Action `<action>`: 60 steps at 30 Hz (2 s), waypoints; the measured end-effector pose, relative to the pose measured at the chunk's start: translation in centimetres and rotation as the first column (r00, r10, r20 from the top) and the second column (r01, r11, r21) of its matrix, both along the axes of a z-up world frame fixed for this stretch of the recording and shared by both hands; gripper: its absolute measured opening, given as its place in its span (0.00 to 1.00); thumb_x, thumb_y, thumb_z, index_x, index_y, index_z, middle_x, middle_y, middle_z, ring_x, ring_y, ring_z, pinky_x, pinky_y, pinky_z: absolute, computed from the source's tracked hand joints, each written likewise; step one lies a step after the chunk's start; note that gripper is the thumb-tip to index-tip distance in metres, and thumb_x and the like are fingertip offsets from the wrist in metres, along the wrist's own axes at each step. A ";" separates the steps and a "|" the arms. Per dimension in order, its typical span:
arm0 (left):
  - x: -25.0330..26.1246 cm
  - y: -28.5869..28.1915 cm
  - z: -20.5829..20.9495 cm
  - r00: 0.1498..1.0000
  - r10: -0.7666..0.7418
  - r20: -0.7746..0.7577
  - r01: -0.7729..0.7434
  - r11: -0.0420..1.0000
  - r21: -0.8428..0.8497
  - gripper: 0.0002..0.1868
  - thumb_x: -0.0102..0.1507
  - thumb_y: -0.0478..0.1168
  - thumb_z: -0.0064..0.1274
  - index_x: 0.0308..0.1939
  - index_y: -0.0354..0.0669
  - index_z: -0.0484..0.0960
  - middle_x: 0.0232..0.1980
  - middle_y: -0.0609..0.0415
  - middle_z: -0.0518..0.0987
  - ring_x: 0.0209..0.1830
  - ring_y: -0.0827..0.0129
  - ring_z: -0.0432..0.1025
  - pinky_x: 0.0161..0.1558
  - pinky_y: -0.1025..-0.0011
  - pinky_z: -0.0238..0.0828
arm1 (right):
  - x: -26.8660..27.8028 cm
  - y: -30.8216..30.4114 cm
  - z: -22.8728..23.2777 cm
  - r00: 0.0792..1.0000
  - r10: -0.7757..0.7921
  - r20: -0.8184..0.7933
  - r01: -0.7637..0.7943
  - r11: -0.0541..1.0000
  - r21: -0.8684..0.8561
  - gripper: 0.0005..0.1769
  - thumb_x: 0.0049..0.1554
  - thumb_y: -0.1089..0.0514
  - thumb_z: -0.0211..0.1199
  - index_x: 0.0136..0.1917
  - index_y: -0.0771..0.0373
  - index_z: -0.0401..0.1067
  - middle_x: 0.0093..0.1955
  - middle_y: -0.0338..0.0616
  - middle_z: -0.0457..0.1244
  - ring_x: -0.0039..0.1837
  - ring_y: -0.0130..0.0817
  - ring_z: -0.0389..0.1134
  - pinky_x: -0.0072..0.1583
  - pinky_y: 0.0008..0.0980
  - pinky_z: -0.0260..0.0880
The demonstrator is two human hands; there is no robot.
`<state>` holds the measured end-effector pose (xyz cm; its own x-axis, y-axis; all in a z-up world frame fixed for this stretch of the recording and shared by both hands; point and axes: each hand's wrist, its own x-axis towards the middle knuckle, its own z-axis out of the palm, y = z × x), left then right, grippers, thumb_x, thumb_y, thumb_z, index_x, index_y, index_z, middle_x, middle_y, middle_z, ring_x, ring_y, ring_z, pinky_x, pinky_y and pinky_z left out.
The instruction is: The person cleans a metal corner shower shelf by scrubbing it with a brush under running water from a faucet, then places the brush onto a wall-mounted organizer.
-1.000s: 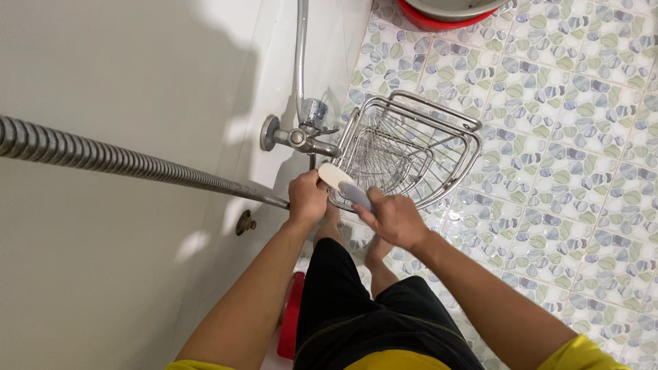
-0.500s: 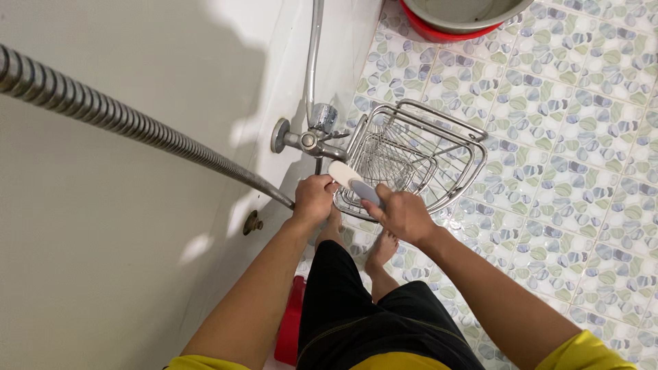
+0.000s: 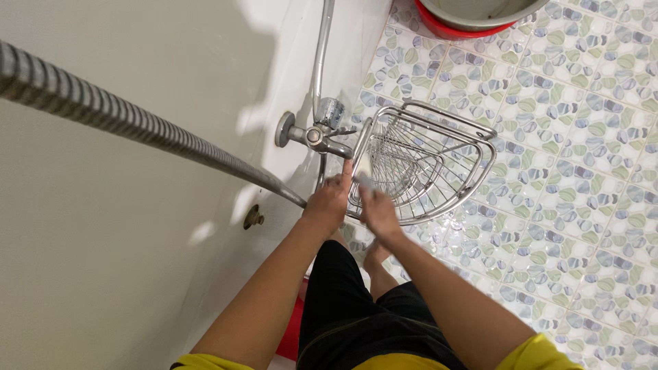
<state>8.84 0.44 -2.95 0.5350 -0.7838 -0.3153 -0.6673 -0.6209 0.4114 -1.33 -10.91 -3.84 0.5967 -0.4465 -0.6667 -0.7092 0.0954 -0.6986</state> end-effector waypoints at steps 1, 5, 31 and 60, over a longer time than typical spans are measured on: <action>-0.1 -0.2 0.5 1.000 0.003 -0.001 -0.002 0.997 0.077 0.51 0.61 0.29 0.46 0.79 0.43 0.29 0.61 0.36 0.76 0.55 0.44 0.74 0.50 0.52 0.75 | -1.3 0.9 0.1 1.000 0.001 -0.005 -0.001 1.000 0.000 0.41 0.64 0.29 0.45 0.36 0.72 0.69 0.27 0.50 0.63 0.32 0.35 0.68 0.40 0.40 0.69; 0.1 -0.7 2.0 0.997 -0.059 0.043 0.046 0.969 0.244 0.53 0.61 0.32 0.49 0.81 0.41 0.30 0.55 0.34 0.78 0.50 0.46 0.77 0.48 0.57 0.78 | -3.2 1.7 -0.9 0.986 0.106 -0.126 -0.100 0.993 0.056 0.34 0.59 0.32 0.46 0.41 0.65 0.72 0.29 0.49 0.66 0.34 0.39 0.70 0.45 0.44 0.71; -1.1 -2.1 1.4 0.988 -0.073 0.135 0.031 0.957 0.287 0.50 0.64 0.34 0.44 0.81 0.39 0.26 0.41 0.39 0.85 0.41 0.51 0.81 0.45 0.58 0.79 | -0.9 -6.9 1.9 0.919 0.285 -0.272 -0.379 0.828 -0.413 0.33 0.63 0.34 0.49 0.53 0.66 0.74 0.46 0.67 0.69 0.53 0.65 0.72 0.57 0.57 0.70; -1.4 -1.7 0.5 0.984 -0.027 0.177 -0.009 0.979 0.201 0.52 0.62 0.31 0.45 0.81 0.47 0.28 0.50 0.28 0.81 0.55 0.44 0.77 0.51 0.56 0.77 | -3.3 -6.7 3.3 0.761 0.483 -0.434 -0.623 0.731 -0.279 0.33 0.64 0.33 0.46 0.51 0.65 0.75 0.44 0.65 0.71 0.50 0.56 0.77 0.53 0.52 0.76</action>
